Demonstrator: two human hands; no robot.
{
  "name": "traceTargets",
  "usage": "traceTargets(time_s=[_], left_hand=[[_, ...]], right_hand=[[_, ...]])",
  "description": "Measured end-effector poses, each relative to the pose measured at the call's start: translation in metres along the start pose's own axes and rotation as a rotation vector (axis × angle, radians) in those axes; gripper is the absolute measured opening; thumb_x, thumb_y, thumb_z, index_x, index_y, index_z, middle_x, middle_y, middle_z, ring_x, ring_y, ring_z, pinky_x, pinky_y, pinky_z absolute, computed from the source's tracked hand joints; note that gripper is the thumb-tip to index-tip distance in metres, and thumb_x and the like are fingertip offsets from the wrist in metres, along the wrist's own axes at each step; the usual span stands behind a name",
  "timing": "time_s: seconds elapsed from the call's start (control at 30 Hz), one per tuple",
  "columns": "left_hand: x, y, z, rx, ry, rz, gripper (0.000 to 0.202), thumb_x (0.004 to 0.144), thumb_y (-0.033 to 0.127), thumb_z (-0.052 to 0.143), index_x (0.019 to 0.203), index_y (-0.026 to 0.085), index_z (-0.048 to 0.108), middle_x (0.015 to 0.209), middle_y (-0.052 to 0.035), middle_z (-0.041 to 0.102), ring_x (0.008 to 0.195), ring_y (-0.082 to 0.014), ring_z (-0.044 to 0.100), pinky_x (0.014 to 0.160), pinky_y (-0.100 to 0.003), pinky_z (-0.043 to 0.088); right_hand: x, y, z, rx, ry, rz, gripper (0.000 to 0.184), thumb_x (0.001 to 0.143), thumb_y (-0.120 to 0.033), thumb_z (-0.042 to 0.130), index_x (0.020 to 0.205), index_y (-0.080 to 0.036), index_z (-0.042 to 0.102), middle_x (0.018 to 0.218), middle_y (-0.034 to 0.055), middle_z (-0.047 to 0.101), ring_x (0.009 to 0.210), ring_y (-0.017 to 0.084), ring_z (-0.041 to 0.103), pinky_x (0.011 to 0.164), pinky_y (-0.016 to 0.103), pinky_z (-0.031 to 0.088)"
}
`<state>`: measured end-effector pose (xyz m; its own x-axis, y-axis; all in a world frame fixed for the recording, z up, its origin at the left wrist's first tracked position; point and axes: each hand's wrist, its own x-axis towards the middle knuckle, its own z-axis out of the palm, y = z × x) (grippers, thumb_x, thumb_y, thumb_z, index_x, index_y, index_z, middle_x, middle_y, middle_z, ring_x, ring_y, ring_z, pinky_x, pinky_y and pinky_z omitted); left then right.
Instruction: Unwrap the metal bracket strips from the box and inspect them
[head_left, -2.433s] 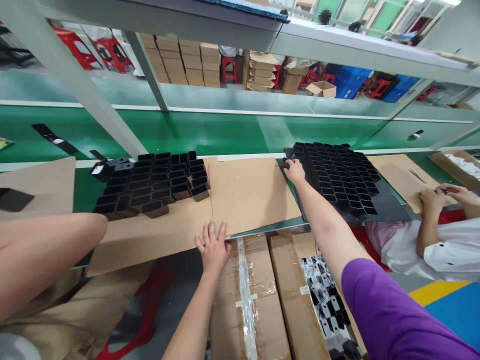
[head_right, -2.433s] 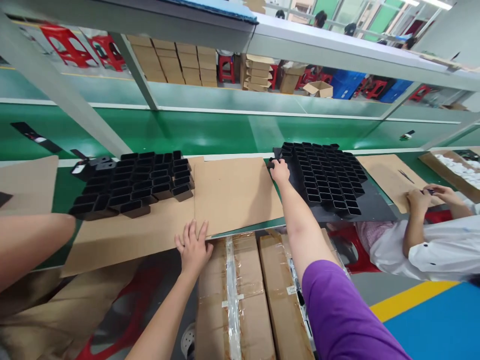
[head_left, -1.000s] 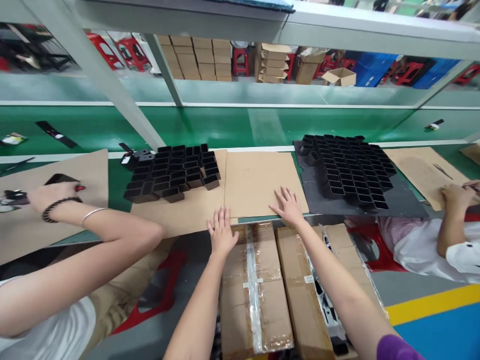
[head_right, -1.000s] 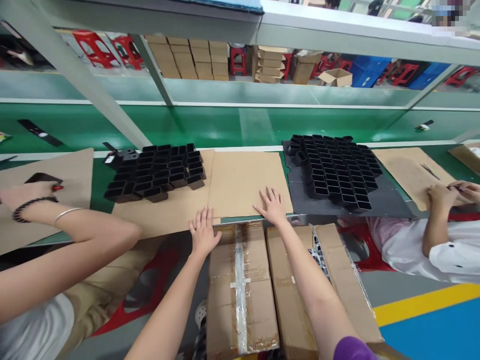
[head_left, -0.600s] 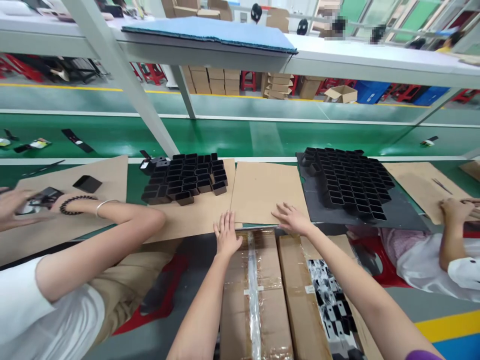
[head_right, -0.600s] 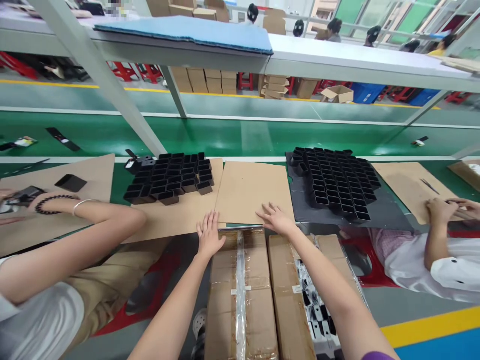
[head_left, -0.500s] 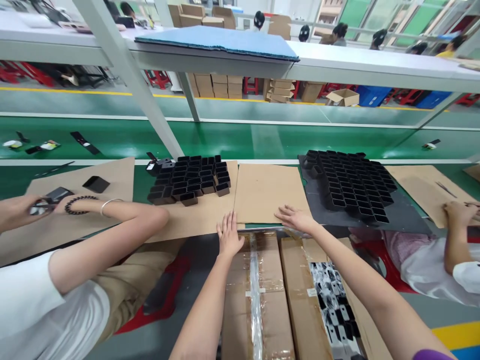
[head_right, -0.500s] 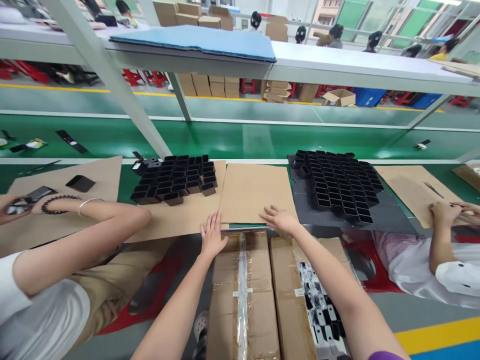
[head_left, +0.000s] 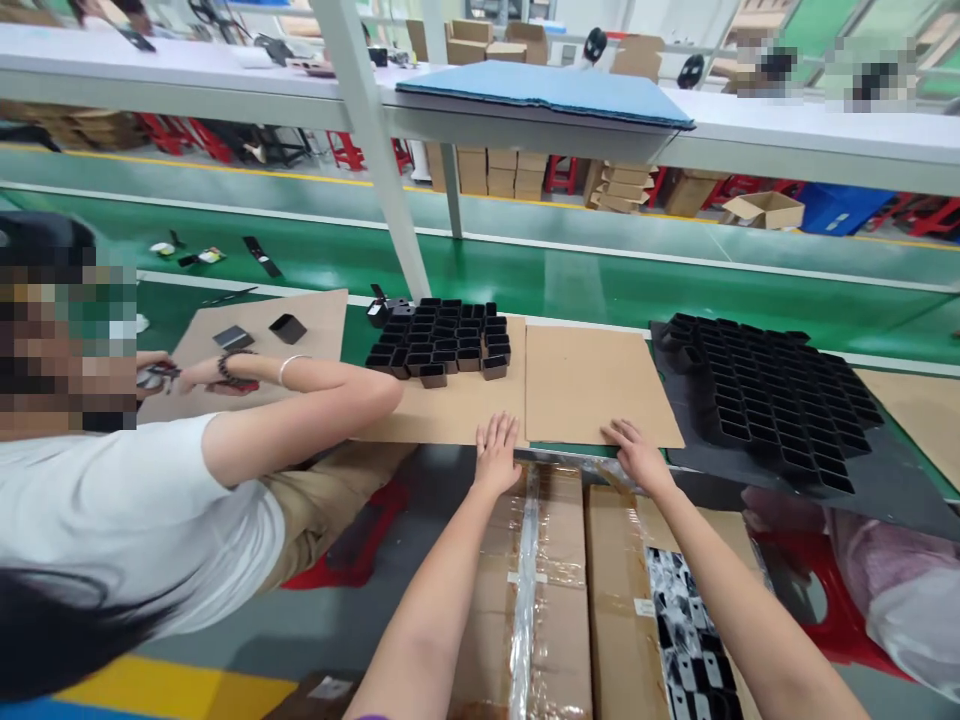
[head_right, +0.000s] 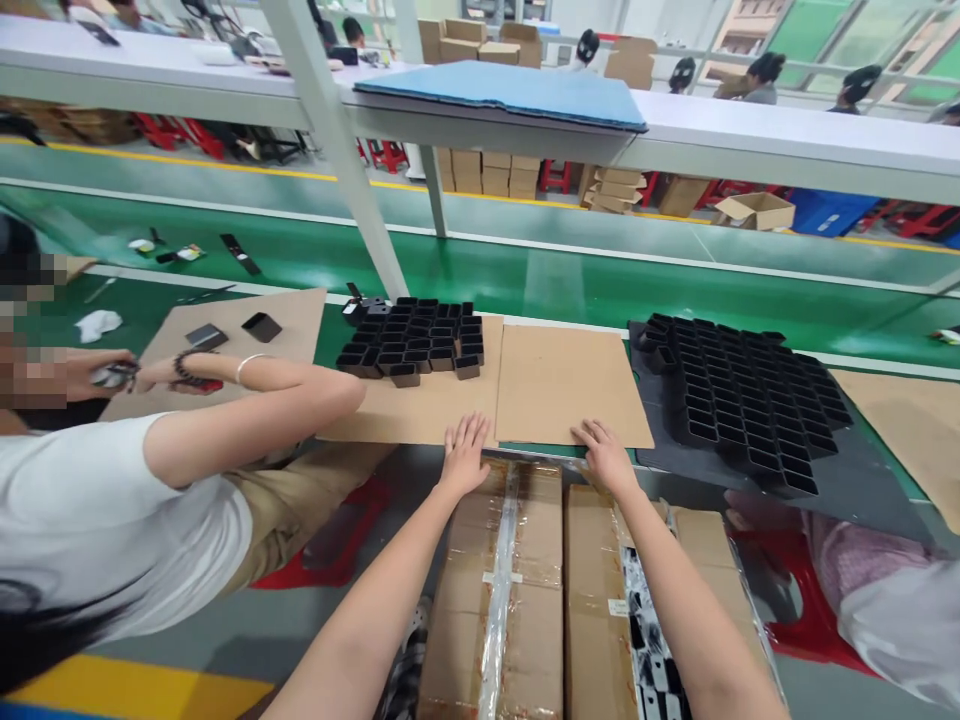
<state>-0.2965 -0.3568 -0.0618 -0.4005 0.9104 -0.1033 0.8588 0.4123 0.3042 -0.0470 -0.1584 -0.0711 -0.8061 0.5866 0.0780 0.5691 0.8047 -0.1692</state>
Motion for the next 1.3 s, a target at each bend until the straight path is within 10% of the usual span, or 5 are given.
traceTargets(time_s=[0.7,0.9,1.03,1.17,1.3], left_hand=[[-0.009,0.001,0.003,0.029,-0.035,-0.002,0.093,0.075,0.021,0.059,0.157,0.017,0.018,0.168,-0.0087,0.01,0.156,-0.0275,0.005,0.125,-0.055,0.002],[-0.024,0.002,0.004,0.044,0.061,-0.043,0.08,0.081,0.026,0.055,0.155,0.013,0.025,0.166,-0.0146,0.016,0.155,-0.0307,0.006,0.124,-0.059,0.001],[-0.109,0.002,0.059,-0.088,0.129,-0.161,0.067,0.089,0.028,0.045,0.151,0.01,0.03,0.162,-0.0165,0.029,0.154,-0.0283,0.014,0.125,-0.053,0.014],[-0.233,0.014,0.137,-0.168,-0.501,-0.257,0.059,0.091,0.019,0.032,0.149,0.006,0.033,0.154,-0.0204,0.041,0.15,-0.0284,0.03,0.121,-0.053,0.028],[-0.327,0.055,0.198,-0.262,-1.044,-0.064,0.037,0.085,0.016,0.046,0.113,0.023,0.069,0.117,-0.0047,0.074,0.115,-0.0207,0.067,0.103,-0.033,0.05]], right_hand=[[-0.041,-0.047,0.016,0.088,0.234,0.229,0.054,0.091,-0.011,0.031,0.141,-0.021,0.049,0.15,0.0148,0.048,0.144,0.031,0.037,0.116,0.062,0.027],[-0.202,-0.123,0.084,0.35,0.178,0.261,0.05,0.09,-0.019,0.036,0.138,-0.024,0.051,0.139,0.0139,0.056,0.136,0.03,0.048,0.112,0.058,0.038],[-0.371,-0.177,0.126,0.438,-0.142,0.434,0.054,0.083,-0.014,0.037,0.131,-0.028,0.06,0.132,0.01,0.063,0.128,0.029,0.057,0.108,0.054,0.047],[-0.493,-0.198,0.128,0.445,-0.372,0.682,0.06,0.073,-0.01,0.043,0.126,-0.025,0.065,0.13,0.0098,0.065,0.126,0.03,0.059,0.109,0.052,0.047],[-0.539,-0.168,0.131,0.384,-0.334,0.991,0.051,0.075,-0.016,0.045,0.12,-0.024,0.067,0.124,0.0127,0.067,0.117,0.031,0.064,0.101,0.05,0.054]])
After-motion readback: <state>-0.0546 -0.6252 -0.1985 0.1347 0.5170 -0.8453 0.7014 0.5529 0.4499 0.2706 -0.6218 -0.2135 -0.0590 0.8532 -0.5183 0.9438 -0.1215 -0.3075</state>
